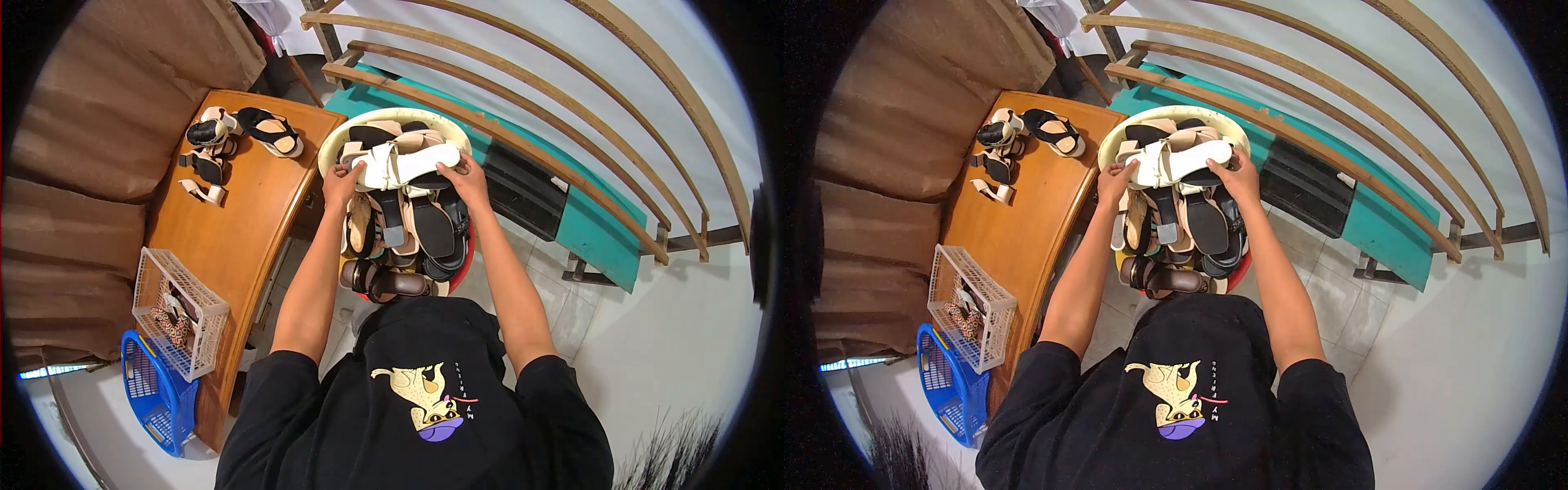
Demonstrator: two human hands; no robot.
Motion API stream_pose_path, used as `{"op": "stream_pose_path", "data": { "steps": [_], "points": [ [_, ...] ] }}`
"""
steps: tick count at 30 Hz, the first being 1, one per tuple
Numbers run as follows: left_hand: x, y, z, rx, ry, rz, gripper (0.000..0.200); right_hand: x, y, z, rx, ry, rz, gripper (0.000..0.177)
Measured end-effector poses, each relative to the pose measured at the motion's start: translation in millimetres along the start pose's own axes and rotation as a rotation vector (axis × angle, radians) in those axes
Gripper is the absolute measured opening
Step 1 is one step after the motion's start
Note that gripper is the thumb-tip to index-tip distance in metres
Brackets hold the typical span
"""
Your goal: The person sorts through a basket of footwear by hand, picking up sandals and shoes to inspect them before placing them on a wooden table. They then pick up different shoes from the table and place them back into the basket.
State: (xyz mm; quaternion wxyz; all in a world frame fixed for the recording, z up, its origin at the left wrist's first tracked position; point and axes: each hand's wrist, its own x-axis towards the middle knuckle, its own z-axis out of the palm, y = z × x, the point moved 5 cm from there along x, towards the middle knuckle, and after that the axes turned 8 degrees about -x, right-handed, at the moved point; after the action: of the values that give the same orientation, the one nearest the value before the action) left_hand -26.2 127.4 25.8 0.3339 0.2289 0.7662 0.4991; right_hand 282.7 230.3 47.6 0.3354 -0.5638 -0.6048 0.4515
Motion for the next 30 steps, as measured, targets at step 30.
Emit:
{"op": "stream_pose_path", "data": {
  "steps": [30],
  "points": [
    [-207.6,-66.5,-206.1,-0.218,0.461,0.148,0.053,-239.3,-83.7,166.4,0.37,-0.392,0.06,0.012]
  ]
}}
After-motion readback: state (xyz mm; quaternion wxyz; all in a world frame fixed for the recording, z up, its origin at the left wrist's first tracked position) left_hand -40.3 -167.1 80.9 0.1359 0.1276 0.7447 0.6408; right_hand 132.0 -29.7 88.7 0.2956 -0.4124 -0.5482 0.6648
